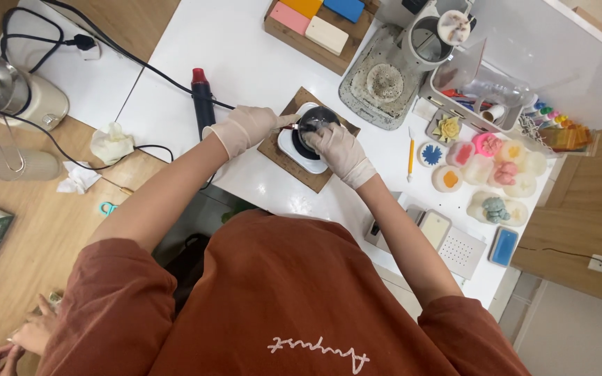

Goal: Melting and stirring wax in a small pot on a heating plate in a workshop setting.

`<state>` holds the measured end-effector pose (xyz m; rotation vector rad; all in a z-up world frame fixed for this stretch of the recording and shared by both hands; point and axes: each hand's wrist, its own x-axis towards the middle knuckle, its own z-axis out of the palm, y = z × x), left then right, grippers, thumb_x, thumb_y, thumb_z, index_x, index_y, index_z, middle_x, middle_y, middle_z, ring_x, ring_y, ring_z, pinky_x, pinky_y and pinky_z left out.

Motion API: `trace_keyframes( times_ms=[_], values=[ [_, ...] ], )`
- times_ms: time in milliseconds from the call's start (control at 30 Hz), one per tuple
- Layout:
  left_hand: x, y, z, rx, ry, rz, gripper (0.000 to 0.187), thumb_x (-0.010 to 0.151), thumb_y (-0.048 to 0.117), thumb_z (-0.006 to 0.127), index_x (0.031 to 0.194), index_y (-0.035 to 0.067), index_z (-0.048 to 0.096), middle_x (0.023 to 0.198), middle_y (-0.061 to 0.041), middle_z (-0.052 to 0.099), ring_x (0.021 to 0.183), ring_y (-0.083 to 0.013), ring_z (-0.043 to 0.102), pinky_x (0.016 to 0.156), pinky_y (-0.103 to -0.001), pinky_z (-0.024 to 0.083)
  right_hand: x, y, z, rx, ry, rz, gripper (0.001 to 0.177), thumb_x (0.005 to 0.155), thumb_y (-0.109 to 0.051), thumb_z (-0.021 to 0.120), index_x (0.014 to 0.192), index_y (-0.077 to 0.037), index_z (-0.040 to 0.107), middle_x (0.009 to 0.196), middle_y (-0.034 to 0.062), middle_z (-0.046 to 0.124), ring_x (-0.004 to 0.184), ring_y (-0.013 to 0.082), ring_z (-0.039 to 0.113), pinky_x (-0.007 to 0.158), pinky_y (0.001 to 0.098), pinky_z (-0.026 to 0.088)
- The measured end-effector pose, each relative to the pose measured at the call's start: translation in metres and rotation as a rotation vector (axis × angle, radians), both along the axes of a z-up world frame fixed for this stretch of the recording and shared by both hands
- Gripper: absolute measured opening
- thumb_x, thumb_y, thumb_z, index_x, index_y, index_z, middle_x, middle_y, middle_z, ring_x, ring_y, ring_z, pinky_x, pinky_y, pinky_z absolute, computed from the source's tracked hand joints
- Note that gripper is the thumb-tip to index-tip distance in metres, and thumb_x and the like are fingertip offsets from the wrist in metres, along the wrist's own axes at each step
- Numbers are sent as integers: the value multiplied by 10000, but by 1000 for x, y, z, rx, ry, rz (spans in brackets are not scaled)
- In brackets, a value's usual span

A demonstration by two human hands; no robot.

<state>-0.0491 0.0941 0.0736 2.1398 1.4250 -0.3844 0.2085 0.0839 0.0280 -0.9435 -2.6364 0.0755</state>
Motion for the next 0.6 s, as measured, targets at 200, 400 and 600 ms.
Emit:
trace_keyframes(
  times_ms=[200,400,600],
  values=[
    [-4,2,-13,39,-11,8,502,1065,308,442,1541,460,398,1137,-179,679,973,-405,696,868,-445,562,-3,3,3,-68,18,-201,151,982,-191,666,1118,-135,699,861,89,653,847,314,632,716,420,554],
    [-3,3,2,-17,-29,61,475,1071,376,410,1536,476,415,1169,-169,683,1014,-394,693,919,-434,547,3,1,7,-59,9,75,213,941,-168,655,1143,-131,714,915,79,683,865,289,634,762,402,572],
    [-1,6,-4,-18,-36,50,466,1079,357,418,1527,482,416,1212,-150,669,1039,-376,686,934,-416,538,1,6,9,-12,-41,-121,164,983,-187,672,1128,-131,724,902,77,682,867,279,633,744,403,552]
  ],
)
